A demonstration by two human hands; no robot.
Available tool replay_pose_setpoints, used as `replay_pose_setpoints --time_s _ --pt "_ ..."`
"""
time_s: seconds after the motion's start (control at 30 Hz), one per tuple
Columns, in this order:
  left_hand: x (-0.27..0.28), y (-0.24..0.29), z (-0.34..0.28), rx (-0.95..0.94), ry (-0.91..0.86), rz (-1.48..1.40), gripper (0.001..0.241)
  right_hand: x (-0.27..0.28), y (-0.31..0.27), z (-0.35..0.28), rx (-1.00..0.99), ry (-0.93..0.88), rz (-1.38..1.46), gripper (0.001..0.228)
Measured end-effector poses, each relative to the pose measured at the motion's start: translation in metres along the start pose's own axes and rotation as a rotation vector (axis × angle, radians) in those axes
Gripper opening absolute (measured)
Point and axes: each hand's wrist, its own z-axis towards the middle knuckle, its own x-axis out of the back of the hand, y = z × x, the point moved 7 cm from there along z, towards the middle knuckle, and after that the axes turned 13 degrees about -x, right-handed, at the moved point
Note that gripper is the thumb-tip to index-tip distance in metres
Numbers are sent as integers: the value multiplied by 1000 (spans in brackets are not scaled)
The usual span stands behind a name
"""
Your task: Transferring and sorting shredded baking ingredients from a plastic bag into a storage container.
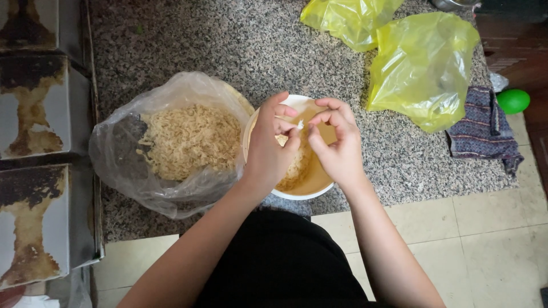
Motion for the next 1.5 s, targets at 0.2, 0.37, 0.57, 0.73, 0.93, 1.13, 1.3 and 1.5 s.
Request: replay_pose_setpoints --time_s 0.2,0.37,0.57,0.73,0.93,1.13,1.3,1.5 --pt "0 -4 -1 -9 2 1 68 -1 -3 0 12 -16 18 4" --pt "-1 3 0 -8 -24 20 67 -3 -8 -1 48 -15 -22 6" --pt "-2 2 0 -7 -20 10 65 -3 3 -1 29 -9 3 2" --pt "-2 -1 -1 13 -21 0 62 0 8 0 -12 -2 44 2" --pt "2 3 -2 63 -18 -31 61 5 10 1 -32 40 63 4" --pt "7 17 2 14 5 -41 49 5 13 1 -22 27 178 8" --pt "6 22 4 -45 -28 49 42 7 21 1 -41 48 254 16" --pt "8 21 -1 4 64 157 40 0 10 5 -126 -49 301 38"
